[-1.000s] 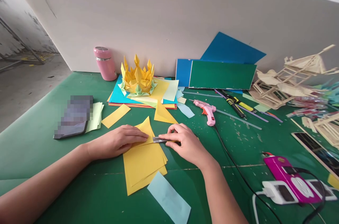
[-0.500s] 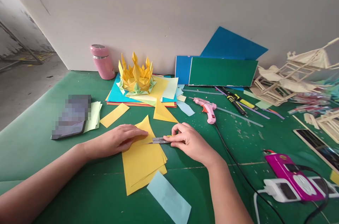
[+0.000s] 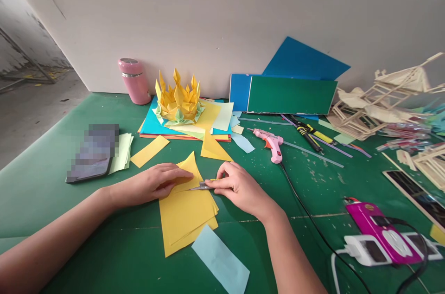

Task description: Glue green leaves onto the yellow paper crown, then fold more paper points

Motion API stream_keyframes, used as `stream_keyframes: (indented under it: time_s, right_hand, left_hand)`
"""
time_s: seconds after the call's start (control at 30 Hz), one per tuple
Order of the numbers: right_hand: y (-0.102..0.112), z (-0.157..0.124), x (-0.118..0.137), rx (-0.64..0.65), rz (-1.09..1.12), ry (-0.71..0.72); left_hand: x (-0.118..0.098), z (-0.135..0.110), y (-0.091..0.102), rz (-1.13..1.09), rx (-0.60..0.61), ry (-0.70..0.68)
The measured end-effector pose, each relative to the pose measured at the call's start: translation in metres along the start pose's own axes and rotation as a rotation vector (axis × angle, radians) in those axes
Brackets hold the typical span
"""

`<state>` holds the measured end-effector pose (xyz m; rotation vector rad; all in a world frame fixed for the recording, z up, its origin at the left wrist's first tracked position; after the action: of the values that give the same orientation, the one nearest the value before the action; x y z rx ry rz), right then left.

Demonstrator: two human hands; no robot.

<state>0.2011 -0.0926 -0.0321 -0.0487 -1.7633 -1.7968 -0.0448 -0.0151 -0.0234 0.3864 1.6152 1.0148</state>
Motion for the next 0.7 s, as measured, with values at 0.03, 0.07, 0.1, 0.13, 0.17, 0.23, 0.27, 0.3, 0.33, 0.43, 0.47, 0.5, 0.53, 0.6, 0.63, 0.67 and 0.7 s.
stream_keyframes:
  time_s: [0.03, 0.07, 0.1, 0.13, 0.17, 0.23, 0.27, 0.3, 0.33, 0.43, 0.47, 0.5, 0.53, 0.6, 0.63, 0.67, 0.7]
  right_hand:
    - [0.0, 0.0, 0.001, 0.0, -0.003, 0.002]
    - [-0.001, 0.001, 0.002, -0.001, -0.005, 0.004]
    - [-0.001, 0.001, 0.003, -0.002, -0.007, 0.006]
    - [-0.001, 0.001, 0.004, -0.004, -0.007, 0.008]
    - [-0.001, 0.001, 0.004, -0.003, -0.005, 0.009]
    - [0.0, 0.001, 0.005, 0.01, 0.003, 0.003]
    - [0.001, 0.001, 0.005, 0.021, 0.005, -0.002]
    - [0.002, 0.0, 0.005, 0.03, 0.004, -0.006]
    - [0.002, 0.0, 0.005, 0.034, 0.001, -0.007]
    - [0.002, 0.0, 0.005, 0.017, -0.018, 0.006]
    - [0.001, 0.0, 0.005, 0.008, -0.021, 0.012]
    - [0.0, 0.001, 0.006, 0.002, -0.021, 0.018]
    - [-0.001, 0.001, 0.007, -0.001, -0.019, 0.023]
    - [-0.002, 0.002, 0.009, -0.002, -0.012, 0.028]
    - [-0.002, 0.003, 0.01, -0.001, -0.01, 0.027]
    - [-0.003, 0.003, 0.011, 0.001, -0.008, 0.025]
    - [-0.003, 0.004, 0.012, 0.006, -0.007, 0.022]
  left_hand:
    - [0.0, 0.0, 0.0, -0.006, -0.001, 0.0]
    - [0.001, 0.0, 0.0, -0.01, -0.002, 0.0]
    - [0.001, 0.0, 0.0, -0.013, -0.003, -0.001]
    - [0.001, 0.0, 0.0, -0.013, -0.004, 0.0]
    - [0.001, -0.001, 0.0, -0.014, -0.003, 0.0]
    - [0.001, -0.001, 0.0, -0.017, 0.001, 0.001]
    - [0.001, -0.001, 0.001, -0.02, 0.005, 0.004]
    - [0.001, -0.002, 0.002, -0.022, 0.01, 0.008]
    - [0.001, -0.002, 0.002, -0.023, 0.018, 0.015]
    - [0.001, -0.003, 0.004, -0.019, 0.048, 0.042]
    - [0.002, -0.004, 0.004, -0.019, 0.057, 0.048]
    - [0.002, -0.004, 0.004, -0.02, 0.06, 0.05]
    - [0.003, -0.004, 0.004, -0.022, 0.061, 0.048]
    - [0.003, -0.005, 0.004, -0.024, 0.055, 0.036]
    - [0.004, -0.005, 0.004, -0.025, 0.052, 0.029]
    - [0.004, -0.004, 0.004, -0.026, 0.052, 0.024]
    - [0.003, -0.004, 0.004, -0.027, 0.054, 0.023]
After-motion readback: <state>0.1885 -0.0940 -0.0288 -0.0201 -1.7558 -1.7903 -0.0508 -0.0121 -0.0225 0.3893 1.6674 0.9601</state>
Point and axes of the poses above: each hand's wrist, its own z-axis towards the middle knuckle, its own y-axis out of the back of the hand, x = y × z, the point moved 1 cm from there along z, towards the middle knuckle, and after that the axes turned 8 degrees about -z, right-handed, at the moved point
